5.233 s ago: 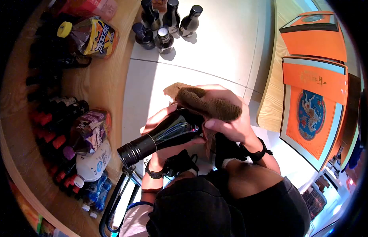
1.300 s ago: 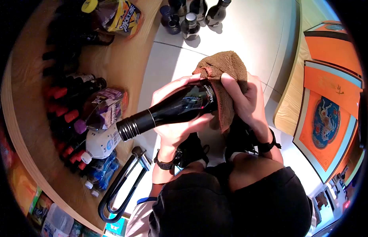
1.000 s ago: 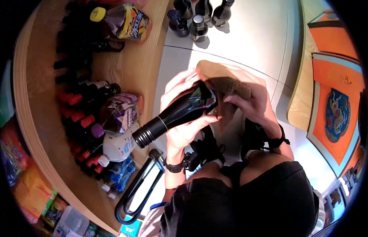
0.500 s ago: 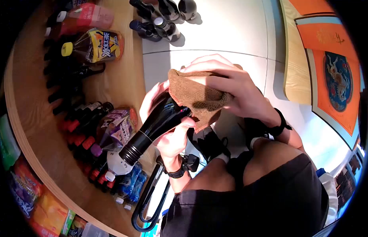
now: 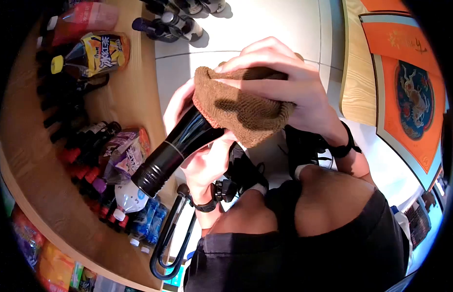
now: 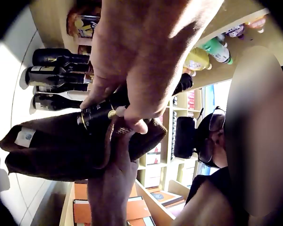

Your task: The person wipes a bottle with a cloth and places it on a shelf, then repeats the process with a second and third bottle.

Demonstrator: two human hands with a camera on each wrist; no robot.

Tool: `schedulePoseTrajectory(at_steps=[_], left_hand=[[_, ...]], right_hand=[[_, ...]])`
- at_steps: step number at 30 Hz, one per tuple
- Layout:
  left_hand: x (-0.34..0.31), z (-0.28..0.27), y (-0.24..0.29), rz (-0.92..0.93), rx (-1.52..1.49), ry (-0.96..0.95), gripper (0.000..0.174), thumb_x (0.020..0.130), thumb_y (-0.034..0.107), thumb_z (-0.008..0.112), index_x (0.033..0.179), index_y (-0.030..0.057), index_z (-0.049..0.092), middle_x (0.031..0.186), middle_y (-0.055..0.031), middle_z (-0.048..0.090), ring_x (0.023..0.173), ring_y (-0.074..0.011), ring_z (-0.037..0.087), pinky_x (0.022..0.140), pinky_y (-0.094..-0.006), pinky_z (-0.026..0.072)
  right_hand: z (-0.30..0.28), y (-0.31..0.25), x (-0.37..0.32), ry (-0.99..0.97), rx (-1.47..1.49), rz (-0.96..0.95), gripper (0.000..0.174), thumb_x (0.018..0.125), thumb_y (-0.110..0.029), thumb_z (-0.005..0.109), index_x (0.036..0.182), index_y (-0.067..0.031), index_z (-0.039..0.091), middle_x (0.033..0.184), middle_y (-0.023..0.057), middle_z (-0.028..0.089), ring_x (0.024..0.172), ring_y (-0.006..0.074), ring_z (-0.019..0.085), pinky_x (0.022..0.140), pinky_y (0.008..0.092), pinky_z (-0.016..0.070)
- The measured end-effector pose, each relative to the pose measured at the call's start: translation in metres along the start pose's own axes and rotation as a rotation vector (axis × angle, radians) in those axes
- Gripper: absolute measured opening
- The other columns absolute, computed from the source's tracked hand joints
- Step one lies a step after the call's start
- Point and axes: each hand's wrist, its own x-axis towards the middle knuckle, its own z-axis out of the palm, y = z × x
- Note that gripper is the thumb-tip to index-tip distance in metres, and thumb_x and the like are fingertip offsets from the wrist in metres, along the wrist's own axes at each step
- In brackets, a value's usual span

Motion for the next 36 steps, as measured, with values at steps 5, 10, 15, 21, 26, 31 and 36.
schedulePoseTrajectory(at_steps=[5,10,15,21,26,31,36], left_hand=[[-0.003,0.005,-0.001,-0.097,-0.075,-0.053,0.078,0.071,0.019,0.08,0.133,-0.0031,0.039,0.125,-0.0173,0.053,0.113,-0.0227,0.054,0.098,-0.0366,0.0427],[-0.009,0.002,0.001,-0.23,-0.154,-0.088,0.077,0.071,0.019,0.08,0.133,-0.0032,0.04,0.125,-0.0173,0.054,0.112,-0.0226,0.054,0.098,-0.0366,0.0427],[-0.015,0.001,-0.001,-0.294,-0.186,-0.138,0.077,0.07,0.019,0.08,0.133,-0.0032,0.04,0.124,-0.0173,0.054,0.112,-0.0225,0.054,0.098,-0.0366,0.0428],[-0.019,0.006,-0.003,-0.315,-0.2,-0.173,0.077,0.07,0.019,0.08,0.132,-0.0032,0.041,0.124,-0.0173,0.054,0.112,-0.0224,0.055,0.098,-0.0367,0.0428],[-0.019,0.003,-0.004,-0.284,-0.176,-0.167,0.077,0.07,0.019,0.08,0.132,-0.0033,0.041,0.124,-0.0173,0.055,0.112,-0.0223,0.055,0.098,-0.0367,0.0429],[-0.019,0.0,-0.007,-0.26,-0.148,-0.166,0.077,0.069,0.019,0.08,0.132,-0.0033,0.041,0.123,-0.0172,0.055,0.112,-0.0222,0.055,0.098,-0.0367,0.043],[-0.016,-0.002,-0.007,-0.255,-0.141,-0.166,0.077,0.069,0.019,0.08,0.132,-0.0033,0.042,0.123,-0.0172,0.055,0.111,-0.0221,0.055,0.098,-0.0367,0.043]], right_hand=[[-0.007,-0.001,-0.001,0.007,-0.002,0.014,0.034,0.062,-0.016,0.075,0.094,-0.0051,0.072,0.105,0.0116,0.065,0.098,0.0256,0.059,0.083,0.0343,0.0497],[-0.005,-0.012,0.006,-0.024,0.016,0.045,0.036,0.058,-0.018,0.072,0.092,-0.0068,0.075,0.097,0.0096,0.063,0.092,0.025,0.061,0.08,0.0342,0.0514],[-0.004,-0.011,0.007,-0.013,0.066,0.023,0.026,0.067,-0.008,0.075,0.093,-0.0079,0.073,0.095,0.0086,0.061,0.082,0.0237,0.064,0.064,0.0297,0.0503],[-0.002,-0.018,0.01,0.028,0.135,0.0,0.023,0.065,-0.008,0.074,0.088,-0.0063,0.072,0.092,0.0097,0.061,0.08,0.0245,0.064,0.063,0.0301,0.051],[0.002,-0.017,0.013,0.046,0.159,-0.086,0.02,0.066,-0.009,0.074,0.086,-0.0056,0.071,0.091,0.0099,0.063,0.082,0.0225,0.062,0.068,0.0306,0.0516],[0.006,-0.02,0.015,0.095,0.146,-0.125,0.021,0.067,-0.007,0.077,0.086,-0.003,0.071,0.085,0.0091,0.063,0.077,0.0202,0.062,0.064,0.0277,0.0518],[0.018,-0.033,0.02,0.203,0.148,-0.083,0.022,0.065,-0.005,0.08,0.086,-0.0046,0.073,0.079,0.0076,0.063,0.07,0.0168,0.06,0.063,0.0271,0.054]])
